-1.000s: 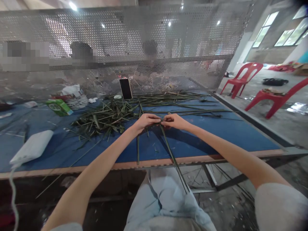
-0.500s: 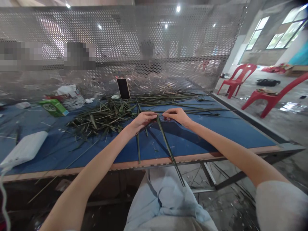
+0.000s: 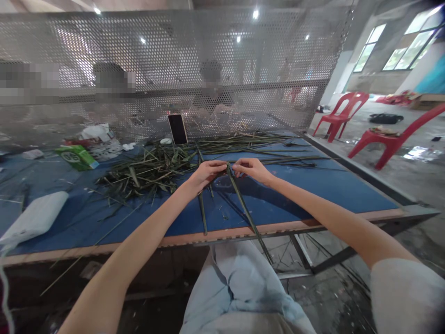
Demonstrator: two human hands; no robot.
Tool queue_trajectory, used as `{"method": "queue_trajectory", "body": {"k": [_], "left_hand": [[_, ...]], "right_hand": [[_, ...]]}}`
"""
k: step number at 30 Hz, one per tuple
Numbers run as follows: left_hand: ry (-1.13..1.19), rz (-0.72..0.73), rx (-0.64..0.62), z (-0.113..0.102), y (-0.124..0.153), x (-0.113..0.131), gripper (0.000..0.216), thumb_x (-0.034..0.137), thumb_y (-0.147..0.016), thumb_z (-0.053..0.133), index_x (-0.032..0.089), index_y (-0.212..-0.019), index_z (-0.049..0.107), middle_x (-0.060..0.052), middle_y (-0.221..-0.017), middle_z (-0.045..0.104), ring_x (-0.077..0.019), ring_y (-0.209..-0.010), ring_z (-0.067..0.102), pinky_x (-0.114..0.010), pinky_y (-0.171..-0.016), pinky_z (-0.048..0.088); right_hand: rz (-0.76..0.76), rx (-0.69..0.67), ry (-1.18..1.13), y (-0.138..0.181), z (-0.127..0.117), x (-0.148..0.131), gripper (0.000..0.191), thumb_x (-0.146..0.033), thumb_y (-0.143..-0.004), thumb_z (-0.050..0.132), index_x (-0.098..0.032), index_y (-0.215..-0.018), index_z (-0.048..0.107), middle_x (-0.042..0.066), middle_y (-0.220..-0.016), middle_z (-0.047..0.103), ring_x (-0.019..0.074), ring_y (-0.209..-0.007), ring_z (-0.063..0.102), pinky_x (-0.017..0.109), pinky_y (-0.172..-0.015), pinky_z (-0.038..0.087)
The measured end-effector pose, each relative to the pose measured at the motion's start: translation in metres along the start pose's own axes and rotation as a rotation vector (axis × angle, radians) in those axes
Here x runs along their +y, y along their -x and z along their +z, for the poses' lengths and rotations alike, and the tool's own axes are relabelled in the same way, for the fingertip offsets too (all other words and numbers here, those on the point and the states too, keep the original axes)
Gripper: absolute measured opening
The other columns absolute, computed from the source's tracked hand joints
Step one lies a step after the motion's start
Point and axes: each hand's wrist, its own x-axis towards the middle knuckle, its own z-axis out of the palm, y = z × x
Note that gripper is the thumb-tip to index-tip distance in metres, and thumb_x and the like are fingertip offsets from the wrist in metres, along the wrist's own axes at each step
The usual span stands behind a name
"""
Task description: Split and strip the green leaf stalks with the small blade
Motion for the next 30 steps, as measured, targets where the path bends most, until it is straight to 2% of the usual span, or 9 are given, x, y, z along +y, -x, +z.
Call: {"method": "queue_trajectory", "body": {"k": [2, 6, 12, 16, 20, 23, 26, 30], "left_hand": [[-0.011, 0.012, 0.002, -0.001, 0.0, -0.001, 0.031, 0.021, -0.054, 0.087, 0.01, -0.08, 0.074, -0.006, -0.07, 0.07, -0.0143, -0.065, 0.064, -0.03, -0.073, 0.05], [0.023, -0.002, 0.018, 0.0, 0.0, -0.001, 0.031, 0.02, -0.053, 0.088, 0.01, -0.079, 0.073, -0.006, -0.072, 0.071, -0.0142, -0.067, 0.066, -0.029, -0.076, 0.051], [0.064, -0.001, -0.019, -0.005, -0.003, -0.001, 0.026, 0.018, -0.061, 0.083, 0.011, -0.085, 0.074, -0.006, -0.08, 0.073, -0.014, -0.074, 0.067, -0.026, -0.081, 0.051], [0.077, 0.007, -0.041, -0.008, -0.003, 0.001, 0.022, 0.015, -0.067, 0.079, 0.012, -0.088, 0.073, -0.005, -0.083, 0.073, -0.0126, -0.074, 0.067, -0.025, -0.08, 0.051], [0.063, 0.002, -0.079, -0.006, 0.0, 0.003, 0.021, 0.015, -0.068, 0.078, 0.012, -0.088, 0.073, -0.005, -0.083, 0.073, -0.0125, -0.073, 0.067, -0.024, -0.077, 0.051], [0.042, -0.003, -0.099, -0.002, 0.002, 0.001, 0.025, 0.018, -0.065, 0.08, 0.012, -0.088, 0.073, -0.005, -0.082, 0.073, -0.0127, -0.071, 0.067, -0.024, -0.073, 0.051], [0.02, 0.0, -0.101, -0.001, 0.003, 0.0, 0.029, 0.021, -0.061, 0.083, 0.012, -0.088, 0.074, -0.005, -0.08, 0.072, -0.0115, -0.067, 0.065, -0.022, -0.069, 0.05], [0.008, 0.012, -0.115, -0.003, 0.001, -0.001, 0.031, 0.024, -0.063, 0.082, 0.013, -0.09, 0.074, -0.004, -0.081, 0.072, -0.0114, -0.067, 0.065, -0.023, -0.069, 0.049]], "right_hand": [[-0.038, -0.037, 0.048, 0.001, 0.001, 0.001, 0.038, -0.052, -0.07, 0.071, -0.015, -0.079, 0.068, 0.003, -0.072, 0.066, 0.0146, -0.068, 0.06, 0.026, -0.064, 0.048], [-0.067, -0.019, 0.099, -0.001, -0.001, 0.005, 0.035, -0.048, -0.073, 0.069, -0.014, -0.079, 0.072, 0.004, -0.071, 0.067, 0.0133, -0.064, 0.058, 0.026, -0.063, 0.045], [-0.037, -0.019, 0.028, -0.004, -0.004, 0.004, 0.035, -0.046, -0.07, 0.071, -0.014, -0.084, 0.071, 0.003, -0.069, 0.065, 0.0124, -0.065, 0.057, 0.025, -0.061, 0.045], [-0.04, 0.058, -0.013, -0.005, -0.006, 0.004, 0.033, -0.046, -0.07, 0.072, -0.015, -0.081, 0.07, 0.003, -0.072, 0.065, 0.0117, -0.067, 0.057, 0.023, -0.06, 0.046], [0.017, 0.146, -0.185, -0.007, -0.008, 0.006, 0.032, -0.046, -0.066, 0.077, -0.017, -0.076, 0.069, 0.001, -0.072, 0.064, 0.0103, -0.067, 0.057, 0.021, -0.06, 0.045], [0.124, 0.131, -0.39, -0.009, -0.007, 0.006, 0.03, -0.043, -0.062, 0.08, -0.018, -0.073, 0.067, 0.0, -0.075, 0.064, 0.0091, -0.07, 0.058, 0.018, -0.061, 0.046], [0.224, 0.121, -0.561, -0.011, -0.004, 0.005, 0.028, -0.036, -0.061, 0.082, -0.02, -0.078, 0.067, -0.001, -0.082, 0.067, 0.0091, -0.074, 0.06, 0.018, -0.062, 0.048], [0.208, 0.097, -0.553, -0.009, -0.004, 0.003, 0.024, -0.037, -0.068, 0.077, -0.02, -0.082, 0.067, 0.0, -0.086, 0.068, 0.0086, -0.073, 0.06, 0.018, -0.061, 0.047]]}}
